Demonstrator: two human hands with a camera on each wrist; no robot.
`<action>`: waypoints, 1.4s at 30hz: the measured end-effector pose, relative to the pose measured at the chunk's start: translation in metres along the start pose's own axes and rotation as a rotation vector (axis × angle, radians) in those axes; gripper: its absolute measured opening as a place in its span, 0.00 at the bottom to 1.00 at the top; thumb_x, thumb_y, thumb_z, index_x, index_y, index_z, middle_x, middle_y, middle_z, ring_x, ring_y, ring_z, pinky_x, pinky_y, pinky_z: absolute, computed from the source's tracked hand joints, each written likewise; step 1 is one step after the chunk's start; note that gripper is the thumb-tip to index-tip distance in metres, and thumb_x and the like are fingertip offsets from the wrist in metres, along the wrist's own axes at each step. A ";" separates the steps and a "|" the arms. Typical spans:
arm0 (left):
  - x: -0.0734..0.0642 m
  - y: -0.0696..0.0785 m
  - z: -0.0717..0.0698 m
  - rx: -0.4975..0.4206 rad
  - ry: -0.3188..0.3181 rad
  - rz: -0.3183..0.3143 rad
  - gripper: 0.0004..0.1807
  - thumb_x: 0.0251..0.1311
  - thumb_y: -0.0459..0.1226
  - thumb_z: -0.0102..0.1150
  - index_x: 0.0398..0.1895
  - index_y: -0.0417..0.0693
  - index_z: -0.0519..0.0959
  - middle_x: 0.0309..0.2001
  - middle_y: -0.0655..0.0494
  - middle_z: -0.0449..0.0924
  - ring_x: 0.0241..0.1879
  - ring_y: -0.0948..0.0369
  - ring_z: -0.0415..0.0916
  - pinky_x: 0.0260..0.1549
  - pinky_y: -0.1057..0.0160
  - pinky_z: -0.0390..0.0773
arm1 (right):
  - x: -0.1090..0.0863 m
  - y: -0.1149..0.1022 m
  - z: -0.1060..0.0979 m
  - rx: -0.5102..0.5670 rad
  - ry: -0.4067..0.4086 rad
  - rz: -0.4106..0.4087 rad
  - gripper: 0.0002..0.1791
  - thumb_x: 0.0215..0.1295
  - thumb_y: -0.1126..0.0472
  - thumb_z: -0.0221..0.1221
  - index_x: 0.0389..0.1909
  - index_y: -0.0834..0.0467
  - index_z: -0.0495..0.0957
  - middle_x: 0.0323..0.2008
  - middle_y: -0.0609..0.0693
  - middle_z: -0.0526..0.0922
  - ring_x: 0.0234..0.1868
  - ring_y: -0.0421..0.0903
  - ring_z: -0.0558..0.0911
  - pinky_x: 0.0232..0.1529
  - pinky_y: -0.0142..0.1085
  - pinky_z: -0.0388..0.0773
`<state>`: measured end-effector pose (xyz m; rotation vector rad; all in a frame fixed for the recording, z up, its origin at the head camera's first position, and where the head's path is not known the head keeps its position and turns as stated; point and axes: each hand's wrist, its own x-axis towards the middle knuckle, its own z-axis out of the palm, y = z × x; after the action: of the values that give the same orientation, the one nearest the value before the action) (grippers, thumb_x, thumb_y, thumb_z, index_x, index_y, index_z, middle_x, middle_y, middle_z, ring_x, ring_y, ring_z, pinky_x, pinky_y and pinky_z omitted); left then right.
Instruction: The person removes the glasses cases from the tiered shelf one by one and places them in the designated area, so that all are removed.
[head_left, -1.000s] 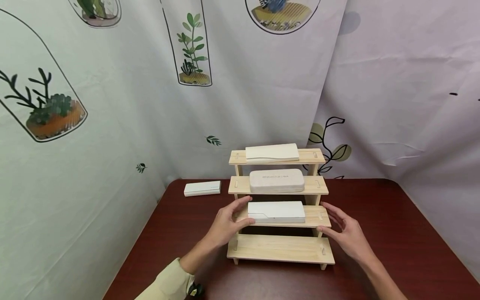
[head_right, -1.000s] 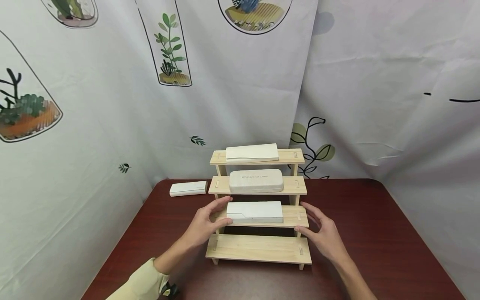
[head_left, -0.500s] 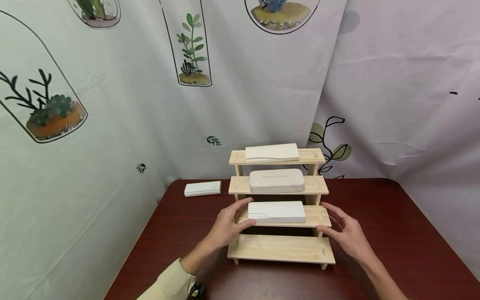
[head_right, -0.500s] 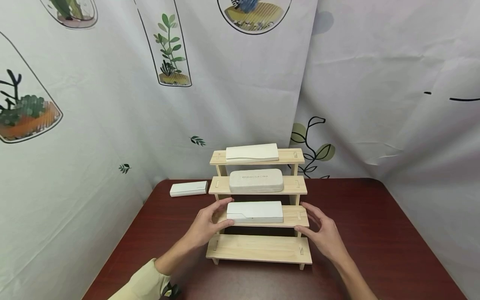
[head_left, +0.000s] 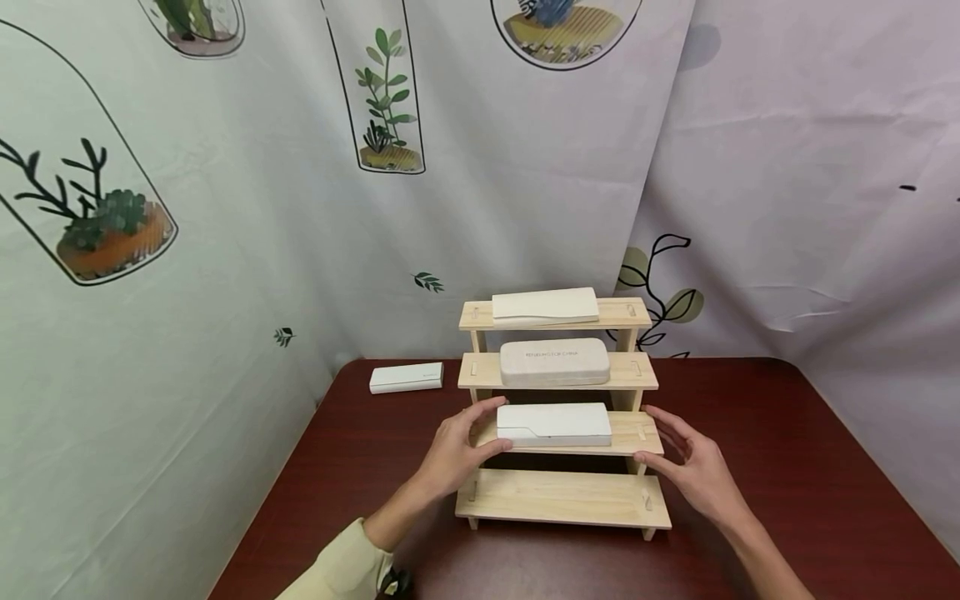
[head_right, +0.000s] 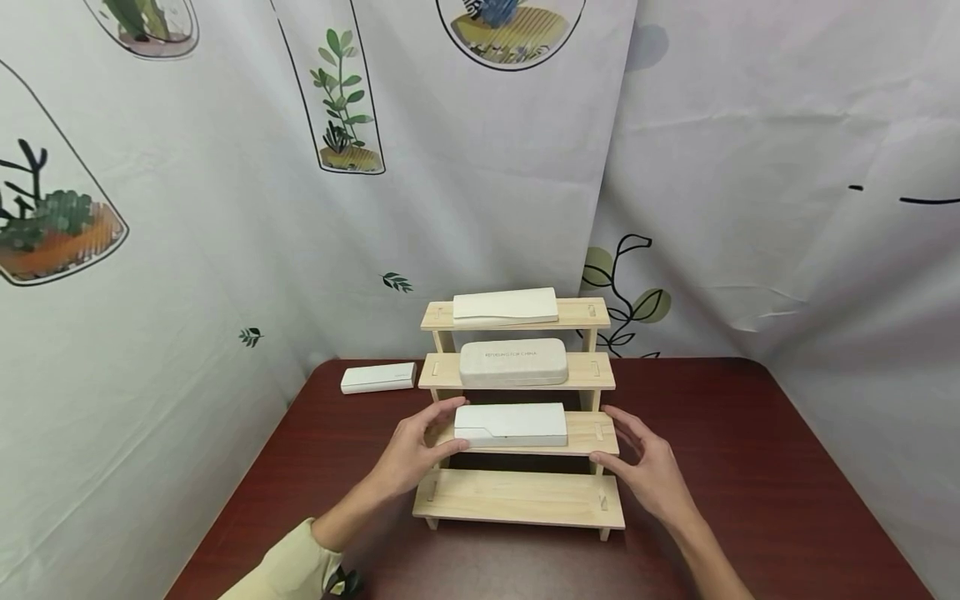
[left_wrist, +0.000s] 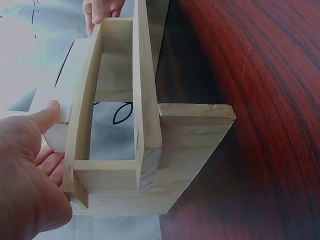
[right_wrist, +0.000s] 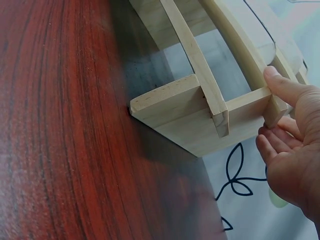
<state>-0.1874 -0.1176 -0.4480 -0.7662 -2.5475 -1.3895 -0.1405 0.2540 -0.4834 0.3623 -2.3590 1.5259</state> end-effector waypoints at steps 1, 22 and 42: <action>0.000 0.000 0.000 0.000 0.003 0.000 0.34 0.60 0.39 0.79 0.71 0.53 0.79 0.65 0.53 0.83 0.57 0.59 0.79 0.56 0.50 0.80 | 0.000 0.000 0.000 0.001 0.001 0.000 0.39 0.63 0.65 0.76 0.73 0.66 0.72 0.69 0.67 0.77 0.63 0.20 0.71 0.58 0.19 0.74; 0.000 -0.003 0.002 -0.064 0.027 0.057 0.33 0.60 0.37 0.79 0.69 0.46 0.80 0.57 0.54 0.88 0.55 0.61 0.85 0.52 0.56 0.85 | -0.001 0.000 0.000 0.016 0.016 0.009 0.39 0.63 0.65 0.76 0.74 0.67 0.72 0.69 0.67 0.77 0.64 0.20 0.71 0.59 0.20 0.73; -0.002 0.005 0.001 -0.126 0.057 0.119 0.31 0.60 0.34 0.79 0.67 0.43 0.80 0.64 0.50 0.83 0.61 0.50 0.83 0.60 0.53 0.80 | -0.003 0.001 0.002 0.022 0.027 0.010 0.40 0.64 0.65 0.75 0.74 0.70 0.70 0.70 0.69 0.75 0.64 0.20 0.71 0.60 0.20 0.72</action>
<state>-0.1833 -0.1157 -0.4454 -0.8698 -2.3488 -1.5210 -0.1387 0.2527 -0.4863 0.3332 -2.3290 1.5529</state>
